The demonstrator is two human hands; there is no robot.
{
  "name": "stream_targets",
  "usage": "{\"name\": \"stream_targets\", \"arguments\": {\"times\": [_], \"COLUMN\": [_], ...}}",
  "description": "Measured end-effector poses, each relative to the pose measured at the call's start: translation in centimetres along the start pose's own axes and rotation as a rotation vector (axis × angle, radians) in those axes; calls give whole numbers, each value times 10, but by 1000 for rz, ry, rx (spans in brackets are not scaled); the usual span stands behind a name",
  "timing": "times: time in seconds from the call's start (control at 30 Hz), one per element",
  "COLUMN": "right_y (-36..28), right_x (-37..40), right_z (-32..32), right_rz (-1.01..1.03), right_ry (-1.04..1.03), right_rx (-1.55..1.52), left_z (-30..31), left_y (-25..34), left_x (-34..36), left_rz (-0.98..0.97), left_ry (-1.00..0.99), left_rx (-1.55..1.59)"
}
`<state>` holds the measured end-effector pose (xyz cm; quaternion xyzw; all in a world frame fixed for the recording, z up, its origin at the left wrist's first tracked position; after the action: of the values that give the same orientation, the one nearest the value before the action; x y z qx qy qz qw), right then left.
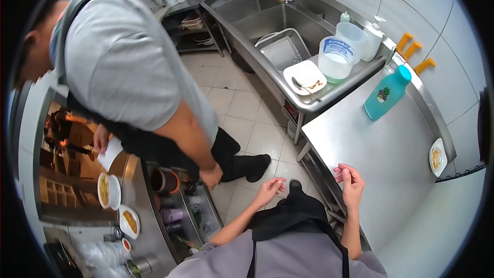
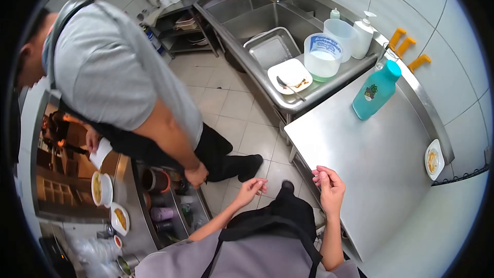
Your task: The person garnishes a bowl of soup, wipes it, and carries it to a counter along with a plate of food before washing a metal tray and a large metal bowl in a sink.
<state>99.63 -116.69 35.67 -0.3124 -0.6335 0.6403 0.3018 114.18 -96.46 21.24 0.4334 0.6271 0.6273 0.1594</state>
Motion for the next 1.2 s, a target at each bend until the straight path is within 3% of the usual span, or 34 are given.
{"name": "stream_targets", "arguments": {"times": [0.07, 0.2, 0.3, 0.43, 0.67, 0.73, 0.8, 0.93, 1.1, 1.17, 1.2], "right_y": [-6, 4, -6, -13, -39, -44, -53, -58, -49, -41, -35], "right_x": [-27, -86, -129, -169, -248, -280, -313, -390, -499, -542, -560], "right_z": [-9, -18, -26, -34, -66, -87, -119, -213, -326, -354, -362], "right_rz": [-28, 7, -11, -194, -297, -275, -118, -45, -48, -24, -9], "right_ry": [6, -83, -274, -550, -704, -692, -713, -712, -590, -524, -472], "right_rx": [47, 190, 201, 44, 66, 84, 194, 207, 526, 672, 738], "left_z": [35, 93, 132, 175, 249, 277, 308, 372, 467, 505, 519], "left_y": [4, 33, 42, 10, -28, -29, -22, 7, 68, 86, 99], "left_x": [-53, -166, -229, -268, -285, -300, -322, -379, -431, -449, -459], "left_rz": [-18, -67, 76, 152, 108, 108, 81, 83, 42, -112, -101], "left_ry": [-40, 180, 348, 526, 928, 932, 935, 935, 920, 960, 947], "left_rx": [-188, -180, -142, -130, -381, -481, -375, -137, 13, 150, 141]}}
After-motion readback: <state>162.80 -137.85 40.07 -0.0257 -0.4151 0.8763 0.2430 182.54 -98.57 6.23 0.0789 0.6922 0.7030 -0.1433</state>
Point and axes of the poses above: each hand's wrist, its own x-axis away from the middle knuckle, its own z-axis out of the back of the hand, y = z × x, the point moved 1 cm from there along -x, towards the middle knuckle, and after that the axes turned 1 degree about y, right-handed, at the moved point
